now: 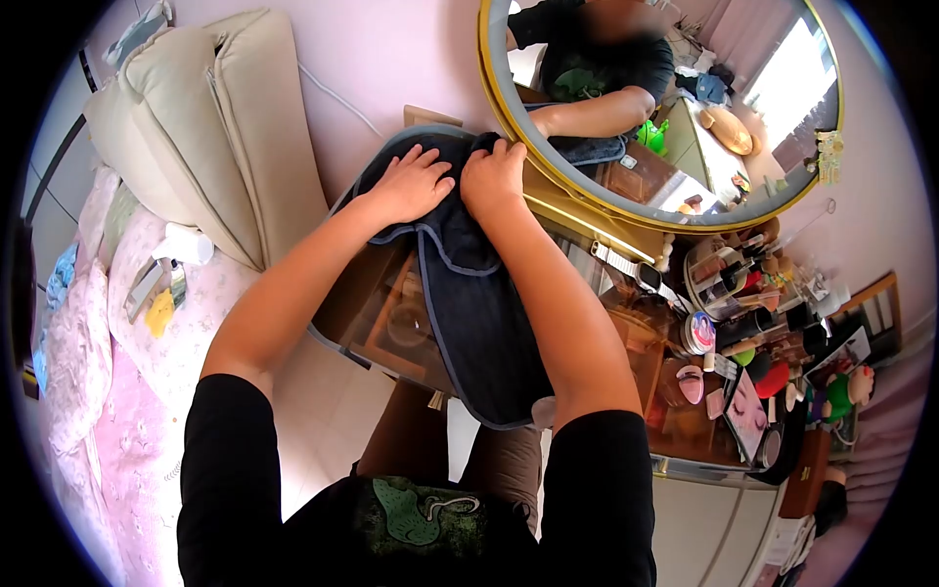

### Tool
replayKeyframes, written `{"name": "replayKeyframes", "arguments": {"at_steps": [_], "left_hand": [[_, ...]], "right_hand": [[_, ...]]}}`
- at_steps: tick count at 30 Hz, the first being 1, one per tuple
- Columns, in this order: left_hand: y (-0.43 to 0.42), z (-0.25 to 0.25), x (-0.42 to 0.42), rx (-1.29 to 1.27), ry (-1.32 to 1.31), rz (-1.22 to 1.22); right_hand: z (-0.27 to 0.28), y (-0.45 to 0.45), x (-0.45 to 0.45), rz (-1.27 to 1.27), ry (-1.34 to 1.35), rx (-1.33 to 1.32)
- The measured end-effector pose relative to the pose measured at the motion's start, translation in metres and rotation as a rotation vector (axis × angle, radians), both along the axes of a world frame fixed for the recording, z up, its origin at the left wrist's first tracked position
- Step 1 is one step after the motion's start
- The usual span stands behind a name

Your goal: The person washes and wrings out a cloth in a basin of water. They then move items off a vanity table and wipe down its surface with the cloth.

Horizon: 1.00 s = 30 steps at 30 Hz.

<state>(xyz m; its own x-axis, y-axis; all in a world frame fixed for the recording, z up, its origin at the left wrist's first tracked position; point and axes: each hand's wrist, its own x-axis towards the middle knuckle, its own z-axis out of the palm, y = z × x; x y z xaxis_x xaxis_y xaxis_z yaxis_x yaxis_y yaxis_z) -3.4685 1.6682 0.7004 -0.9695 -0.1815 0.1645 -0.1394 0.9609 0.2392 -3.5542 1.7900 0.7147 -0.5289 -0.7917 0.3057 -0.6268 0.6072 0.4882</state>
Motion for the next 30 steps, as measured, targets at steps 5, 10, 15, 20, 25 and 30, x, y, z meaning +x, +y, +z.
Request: {"name": "replayKeyframes", "arguments": {"at_steps": [5, 10, 15, 20, 25, 30], "left_hand": [[-0.006, -0.002, 0.000, -0.039, -0.037, -0.011], [-0.006, 0.000, 0.001, -0.070, -0.080, 0.023], [-0.008, 0.004, 0.005, -0.133, -0.132, 0.029], [-0.009, 0.008, 0.015, -0.189, -0.175, 0.033], [-0.006, 0.009, 0.033, -0.278, -0.166, 0.050], [-0.004, 0.003, 0.053, -0.348, -0.001, 0.011]], "right_hand": [[-0.002, -0.010, 0.000, -0.038, -0.050, 0.045], [-0.015, -0.025, -0.014, -0.062, -0.099, -0.030], [-0.017, -0.026, -0.019, -0.039, -0.147, -0.160], [-0.027, -0.031, -0.024, 0.093, -0.124, -0.259], [-0.034, -0.050, -0.029, 0.249, -0.179, -0.386], [-0.037, -0.070, -0.032, 0.438, -0.397, -0.600]]}}
